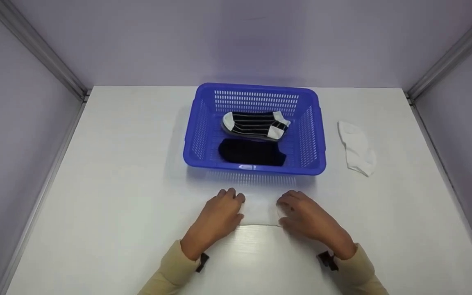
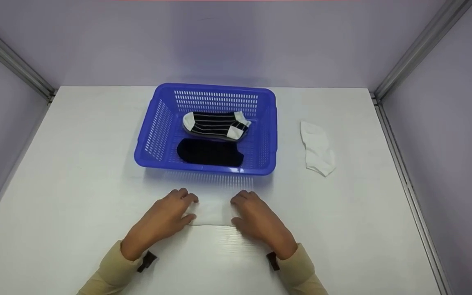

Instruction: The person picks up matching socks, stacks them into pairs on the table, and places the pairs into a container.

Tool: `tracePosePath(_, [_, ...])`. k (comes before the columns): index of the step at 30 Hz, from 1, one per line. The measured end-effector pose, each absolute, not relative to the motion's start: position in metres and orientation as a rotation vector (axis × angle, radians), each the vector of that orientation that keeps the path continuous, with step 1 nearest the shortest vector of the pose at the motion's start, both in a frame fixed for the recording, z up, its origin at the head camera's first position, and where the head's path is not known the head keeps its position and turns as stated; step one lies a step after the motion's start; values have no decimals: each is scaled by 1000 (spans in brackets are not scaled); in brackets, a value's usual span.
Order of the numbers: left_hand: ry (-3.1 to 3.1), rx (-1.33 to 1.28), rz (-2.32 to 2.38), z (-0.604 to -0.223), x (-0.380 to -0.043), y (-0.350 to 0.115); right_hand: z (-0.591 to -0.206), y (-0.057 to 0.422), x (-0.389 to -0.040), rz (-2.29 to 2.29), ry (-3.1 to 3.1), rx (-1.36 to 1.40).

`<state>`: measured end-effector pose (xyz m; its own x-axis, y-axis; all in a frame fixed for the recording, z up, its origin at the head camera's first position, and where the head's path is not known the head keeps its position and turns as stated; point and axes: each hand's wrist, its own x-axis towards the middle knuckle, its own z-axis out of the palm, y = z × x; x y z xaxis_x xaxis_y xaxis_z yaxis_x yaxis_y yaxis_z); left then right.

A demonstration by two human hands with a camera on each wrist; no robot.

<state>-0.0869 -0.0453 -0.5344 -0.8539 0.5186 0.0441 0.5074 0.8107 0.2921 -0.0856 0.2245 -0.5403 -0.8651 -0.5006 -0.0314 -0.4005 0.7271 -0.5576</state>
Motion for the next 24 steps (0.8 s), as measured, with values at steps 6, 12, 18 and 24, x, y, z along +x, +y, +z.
tracePosePath(6, [2871, 990, 661, -520, -86, -30, -528, 241, -89, -982, 2768, -661])
tracePosePath(12, [2626, 1059, 853, -514, -92, -6, -517, 275, -98, -1046, 2839, -522])
tracePosePath(18, [2340, 1032, 914, -518, -101, 26, -510, 324, -115, -1059, 2997, -390])
tracePosePath(24, [2271, 1104, 842, -519, -116, 68, -499, 367, -144, -1097, 3026, -180])
